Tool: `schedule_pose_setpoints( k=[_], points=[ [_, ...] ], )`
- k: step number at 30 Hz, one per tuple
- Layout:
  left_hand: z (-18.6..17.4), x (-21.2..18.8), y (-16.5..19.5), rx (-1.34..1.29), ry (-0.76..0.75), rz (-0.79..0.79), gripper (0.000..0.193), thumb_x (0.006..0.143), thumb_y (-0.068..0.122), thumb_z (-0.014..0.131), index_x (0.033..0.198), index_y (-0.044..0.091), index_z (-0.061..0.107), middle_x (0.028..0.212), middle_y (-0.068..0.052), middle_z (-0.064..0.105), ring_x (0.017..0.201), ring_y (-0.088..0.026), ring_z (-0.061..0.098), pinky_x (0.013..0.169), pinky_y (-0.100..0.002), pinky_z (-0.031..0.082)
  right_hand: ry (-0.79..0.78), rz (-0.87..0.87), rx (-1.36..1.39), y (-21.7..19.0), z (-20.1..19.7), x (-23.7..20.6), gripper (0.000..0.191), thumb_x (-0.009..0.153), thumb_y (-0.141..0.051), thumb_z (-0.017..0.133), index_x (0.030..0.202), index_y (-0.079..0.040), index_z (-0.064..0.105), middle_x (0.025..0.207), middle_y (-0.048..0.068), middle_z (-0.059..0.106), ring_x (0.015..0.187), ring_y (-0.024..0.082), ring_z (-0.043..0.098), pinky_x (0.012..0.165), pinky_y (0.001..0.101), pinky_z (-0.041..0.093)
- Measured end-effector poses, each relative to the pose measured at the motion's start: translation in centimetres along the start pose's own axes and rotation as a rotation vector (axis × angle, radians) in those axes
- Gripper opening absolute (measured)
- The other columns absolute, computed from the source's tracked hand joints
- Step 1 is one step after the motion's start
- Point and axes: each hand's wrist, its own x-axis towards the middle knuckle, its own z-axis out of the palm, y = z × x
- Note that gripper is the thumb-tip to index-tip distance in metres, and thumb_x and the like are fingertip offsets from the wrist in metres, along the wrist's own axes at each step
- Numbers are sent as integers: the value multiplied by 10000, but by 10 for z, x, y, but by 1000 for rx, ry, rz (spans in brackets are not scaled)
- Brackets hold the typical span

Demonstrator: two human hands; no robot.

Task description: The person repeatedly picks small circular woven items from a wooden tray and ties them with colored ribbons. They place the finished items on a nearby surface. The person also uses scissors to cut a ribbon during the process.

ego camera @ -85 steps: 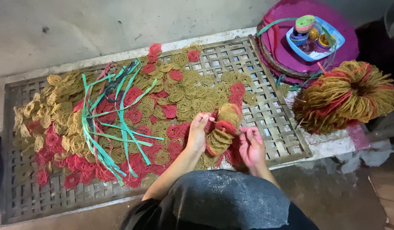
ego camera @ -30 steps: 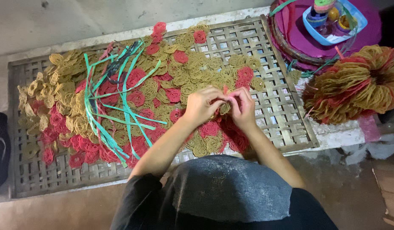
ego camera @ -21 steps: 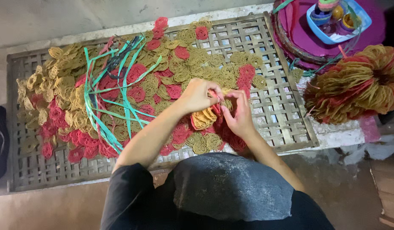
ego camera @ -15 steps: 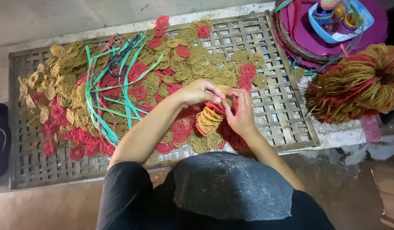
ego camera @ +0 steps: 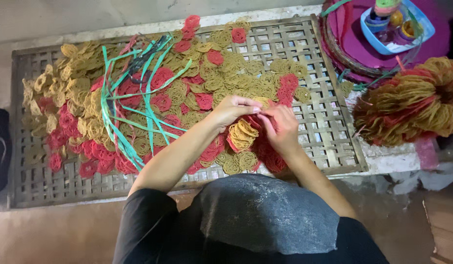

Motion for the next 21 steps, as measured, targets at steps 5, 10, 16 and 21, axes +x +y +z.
schedule_pose_setpoints(
  k=[5, 10, 16, 21],
  points=[
    [12, -4, 16, 184, 43, 71, 256, 928, 165, 706, 1137, 25, 750, 1024, -85, 791, 946, -126, 735, 903, -283, 577, -25, -23, -67, 11, 3, -3, 98, 916, -28, 746, 947, -34, 653, 906, 138, 629, 865, 334, 581, 796, 424, 457],
    [3, -19, 18, 963, 398, 298, 167, 949, 105, 677, 1012, 106, 832, 937, -38, 839, 915, -121, 731, 1071, -400, 257, -100, -84, -145, 34, 3, -34, 96, 933, -20, 715, 936, -25, 620, 907, 148, 626, 858, 330, 566, 780, 439, 448],
    [-23, -21, -18, 403, 396, 175, 207, 977, 151, 610, 1121, 79, 740, 1008, -55, 804, 976, -155, 770, 938, -370, 576, -110, 113, -14, 37, 9, -89, 85, 925, -23, 707, 903, -37, 626, 888, 131, 643, 871, 277, 612, 752, 397, 487],
    [-26, -16, -24, 315, 166, -230, 614, 1039, 529, 348, 1317, 73, 652, 1253, -190, 692, 1128, -218, 644, 981, -411, 525, -111, 443, 471, 45, 4, -91, 141, 929, -66, 705, 1013, -29, 598, 975, 65, 665, 912, 168, 663, 835, 311, 534]
  ],
)
